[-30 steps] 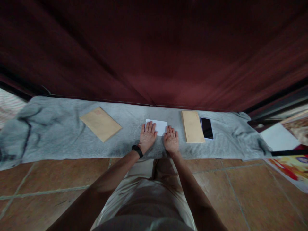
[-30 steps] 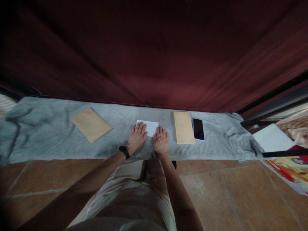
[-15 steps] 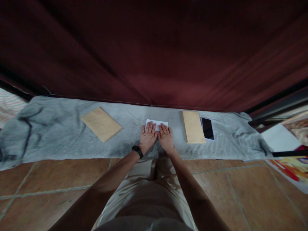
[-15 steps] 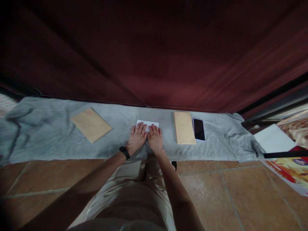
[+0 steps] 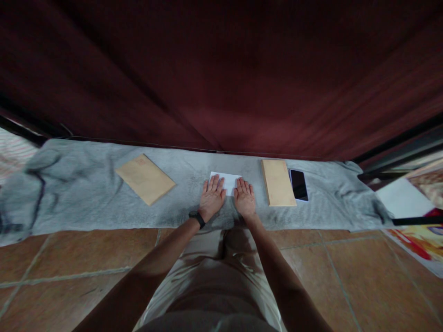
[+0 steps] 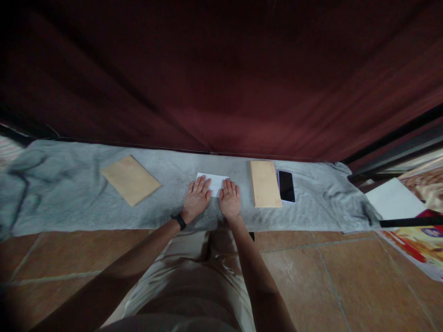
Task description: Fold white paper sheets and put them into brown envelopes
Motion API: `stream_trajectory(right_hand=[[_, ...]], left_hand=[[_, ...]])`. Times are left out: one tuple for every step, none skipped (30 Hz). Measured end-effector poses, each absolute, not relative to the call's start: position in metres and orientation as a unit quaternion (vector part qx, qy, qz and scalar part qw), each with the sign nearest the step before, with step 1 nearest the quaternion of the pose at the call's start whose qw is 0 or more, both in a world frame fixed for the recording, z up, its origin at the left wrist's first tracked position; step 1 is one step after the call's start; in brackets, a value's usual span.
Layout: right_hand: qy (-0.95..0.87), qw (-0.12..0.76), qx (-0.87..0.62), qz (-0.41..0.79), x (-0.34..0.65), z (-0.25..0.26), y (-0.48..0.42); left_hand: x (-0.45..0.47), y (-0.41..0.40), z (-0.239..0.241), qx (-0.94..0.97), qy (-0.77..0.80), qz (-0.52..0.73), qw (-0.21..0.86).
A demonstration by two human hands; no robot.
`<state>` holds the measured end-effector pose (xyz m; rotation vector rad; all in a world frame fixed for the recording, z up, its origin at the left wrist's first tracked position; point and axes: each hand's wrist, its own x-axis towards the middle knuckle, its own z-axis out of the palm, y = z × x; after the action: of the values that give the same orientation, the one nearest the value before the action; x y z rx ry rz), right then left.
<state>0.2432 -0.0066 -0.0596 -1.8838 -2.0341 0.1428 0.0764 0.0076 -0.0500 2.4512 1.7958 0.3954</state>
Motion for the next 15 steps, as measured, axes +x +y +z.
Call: stream_trajectory(right_hand=[[-0.719, 0.18, -0.669, 0.05, 0.245, -0.06, -0.007], [-0.718, 0.178, -0.671, 0.049, 0.246, -0.06, -0.007], [-0.717, 0.177, -0.673, 0.047, 0.247, -0.061, -0.007], [-0.715, 0.176, -0.675, 0.046, 0.248, -0.061, -0.008], [-0.712, 0.176, -0.678, 0.045, 0.25, -0.062, -0.008], [-0.71, 0.177, -0.68, 0.044, 0.251, -0.062, -0.008], [-0.707, 0.179, -0.683, 0.043, 0.253, -0.062, -0.008], [-0.704, 0.18, -0.686, 0.042, 0.255, -0.062, -0.008], [-0.702, 0.18, -0.688, 0.043, 0.257, -0.062, -0.008], [-0.699, 0.181, -0.691, 0.043, 0.259, -0.062, -0.008], [-0.696, 0.182, -0.693, 0.043, 0.26, -0.061, -0.008], [-0.693, 0.184, -0.695, 0.044, 0.261, -0.06, -0.007], [-0.691, 0.188, -0.696, 0.044, 0.261, -0.059, -0.006], [-0.691, 0.193, -0.695, 0.044, 0.26, -0.058, -0.005], [-0.694, 0.198, -0.691, 0.045, 0.258, -0.056, -0.003]], left_hand=[[0.076, 0.008, -0.05, 0.799, 0.586, 0.129, 0.039], [0.077, 0.008, -0.05, 0.799, 0.586, 0.129, 0.038], [0.077, 0.008, -0.05, 0.799, 0.586, 0.129, 0.038], [0.077, 0.008, -0.05, 0.799, 0.586, 0.129, 0.038], [0.077, 0.008, -0.05, 0.799, 0.587, 0.129, 0.037], [0.076, 0.008, -0.05, 0.798, 0.587, 0.129, 0.036], [0.076, 0.008, -0.05, 0.798, 0.588, 0.128, 0.035], [0.076, 0.008, -0.05, 0.798, 0.588, 0.128, 0.035], [0.076, 0.008, -0.05, 0.798, 0.588, 0.128, 0.034], [0.076, 0.009, -0.05, 0.798, 0.588, 0.127, 0.034], [0.076, 0.009, -0.05, 0.799, 0.588, 0.126, 0.034], [0.076, 0.008, -0.049, 0.799, 0.587, 0.125, 0.035], [0.076, 0.008, -0.049, 0.8, 0.586, 0.126, 0.035], [0.076, 0.008, -0.048, 0.8, 0.585, 0.127, 0.036], [0.076, 0.008, -0.048, 0.8, 0.585, 0.129, 0.036]])
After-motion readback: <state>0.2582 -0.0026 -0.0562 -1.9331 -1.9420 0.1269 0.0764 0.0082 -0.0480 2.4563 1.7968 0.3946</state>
